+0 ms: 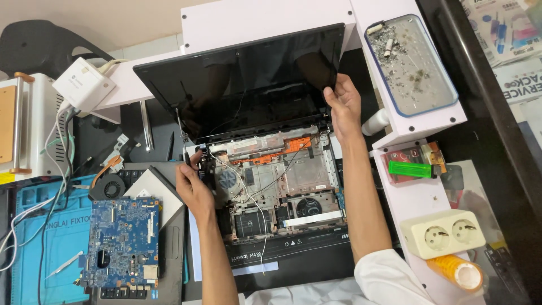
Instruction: The person works on the internal components of a disassembled laptop placed on a workbench. They manipulate wires and connectors near the cooling fan and motherboard area, adjusting the screen hinge and routing cables within the chassis.
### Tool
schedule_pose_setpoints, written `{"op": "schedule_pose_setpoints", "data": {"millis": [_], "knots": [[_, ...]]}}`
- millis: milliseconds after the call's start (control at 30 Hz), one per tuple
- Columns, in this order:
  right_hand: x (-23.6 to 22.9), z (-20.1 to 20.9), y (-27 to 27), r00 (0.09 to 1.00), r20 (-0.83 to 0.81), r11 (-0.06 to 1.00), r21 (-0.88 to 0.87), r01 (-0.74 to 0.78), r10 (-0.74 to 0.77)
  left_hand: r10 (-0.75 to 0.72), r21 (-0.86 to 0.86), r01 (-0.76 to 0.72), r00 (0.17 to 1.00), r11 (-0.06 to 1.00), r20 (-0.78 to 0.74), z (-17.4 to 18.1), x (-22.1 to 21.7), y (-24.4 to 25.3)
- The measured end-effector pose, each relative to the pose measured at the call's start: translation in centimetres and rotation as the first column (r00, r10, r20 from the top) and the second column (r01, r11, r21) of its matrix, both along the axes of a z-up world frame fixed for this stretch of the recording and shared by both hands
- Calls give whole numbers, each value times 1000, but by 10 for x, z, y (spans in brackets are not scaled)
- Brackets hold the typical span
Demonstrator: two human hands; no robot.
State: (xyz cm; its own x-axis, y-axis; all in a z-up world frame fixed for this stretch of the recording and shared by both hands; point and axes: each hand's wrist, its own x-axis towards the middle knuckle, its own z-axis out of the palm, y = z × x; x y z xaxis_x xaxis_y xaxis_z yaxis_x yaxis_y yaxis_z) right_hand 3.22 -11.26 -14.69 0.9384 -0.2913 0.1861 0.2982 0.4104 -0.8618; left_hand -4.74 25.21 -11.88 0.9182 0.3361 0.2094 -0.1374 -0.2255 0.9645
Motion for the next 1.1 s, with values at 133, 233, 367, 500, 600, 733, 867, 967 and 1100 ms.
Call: {"op": "schedule_pose_setpoints", "data": {"millis": [133, 233, 367, 500, 600, 733, 867, 967, 1100], "knots": [[-4, 0, 3, 1000, 0, 999, -30, 16, -17, -23, 58, 20, 999, 998, 36, 0, -3, -1], [-17, 13, 14, 995, -44, 992, -94, 80, -84, 34, 122, -28, 999, 992, -41, 7, -6, -4], [-60, 35, 32, 902, -18, 836, -386, 391, -431, 56, 154, -51, 998, 987, -25, 11, -11, -7], [-109, 37, 59, 909, -49, 821, -450, 351, -415, 20, 287, -31, 999, 957, 42, 17, -22, -18], [-129, 43, 82, 940, -122, 868, -436, 238, -319, -31, 346, 9, 998, 938, 58, 26, -34, -33], [-140, 32, 84, 969, -162, 902, -420, 102, -185, -162, 410, 109, 982, 905, 97, 32, -46, -45], [-145, 28, 82, 983, -182, 904, -413, -109, 36, -283, 496, 218, 957, 841, 60, 21, -63, -55], [-148, 11, 78, 967, -212, 912, -352, -209, 140, -325, 457, 292, 946, 840, -8, 11, -72, -59], [-149, -4, 77, 957, -235, 919, -313, -242, 172, -358, 430, 327, 934, 841, -10, 8, -73, -61]]}}
